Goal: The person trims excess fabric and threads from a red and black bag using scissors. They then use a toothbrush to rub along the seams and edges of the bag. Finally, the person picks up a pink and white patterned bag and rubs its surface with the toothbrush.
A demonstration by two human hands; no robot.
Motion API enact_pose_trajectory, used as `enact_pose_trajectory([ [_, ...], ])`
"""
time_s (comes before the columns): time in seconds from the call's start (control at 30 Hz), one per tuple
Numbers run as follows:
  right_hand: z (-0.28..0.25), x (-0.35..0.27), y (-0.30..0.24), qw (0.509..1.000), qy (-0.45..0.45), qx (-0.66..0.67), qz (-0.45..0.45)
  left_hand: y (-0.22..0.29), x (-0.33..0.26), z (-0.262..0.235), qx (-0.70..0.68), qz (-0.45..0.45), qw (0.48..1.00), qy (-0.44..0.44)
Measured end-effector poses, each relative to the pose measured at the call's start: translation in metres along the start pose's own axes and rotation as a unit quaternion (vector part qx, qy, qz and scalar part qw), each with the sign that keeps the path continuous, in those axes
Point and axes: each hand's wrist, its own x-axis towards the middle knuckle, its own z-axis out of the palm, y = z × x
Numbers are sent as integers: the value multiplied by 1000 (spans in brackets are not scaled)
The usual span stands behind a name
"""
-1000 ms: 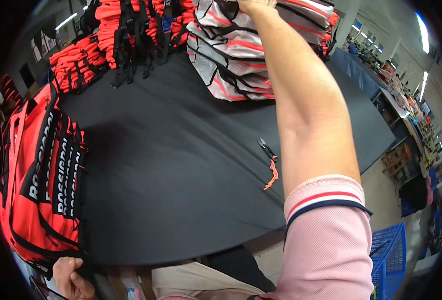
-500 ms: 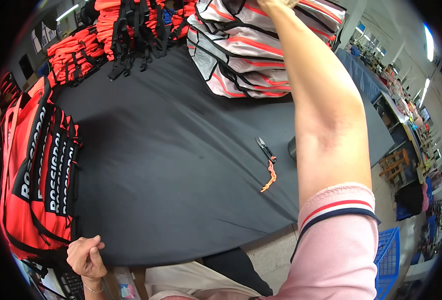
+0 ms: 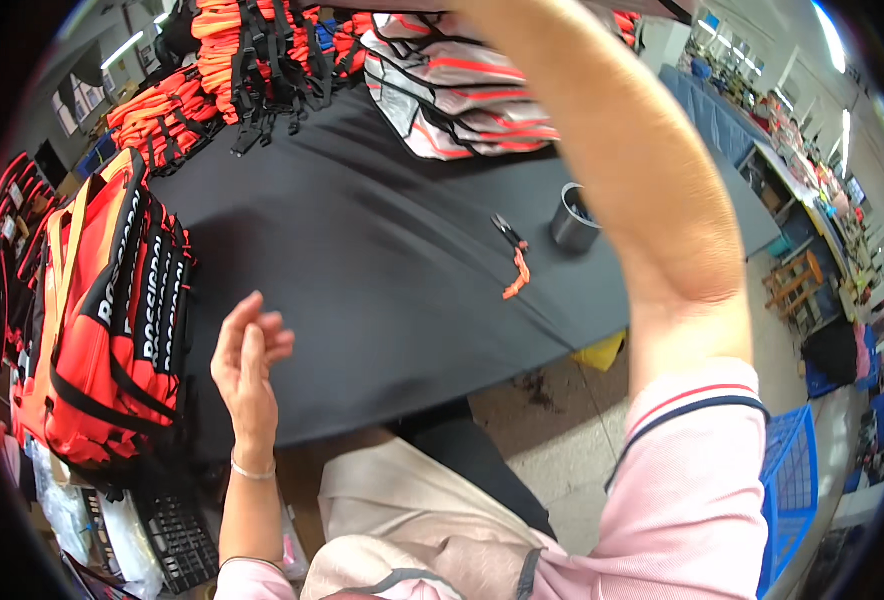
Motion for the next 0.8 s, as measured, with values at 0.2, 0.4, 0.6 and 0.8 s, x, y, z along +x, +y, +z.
enact_pose_trajectory([
  [0.2, -56, -91, -156, 990, -88, 67, 89, -1, -2, -34, -181, -84, 974, 106],
  [0.4, -125, -204, -282, 912, -272, 191, 240, -79, -19, -95, -293, -165, 924, 179],
  [0.6, -175, -247, -295, 624, -297, 401, 601, -84, -34, -88, -195, -149, 959, 145],
  [0.8, -151, -340, -79, 760, -361, -34, 540, -57, -23, -65, 81, -216, 970, 73],
])
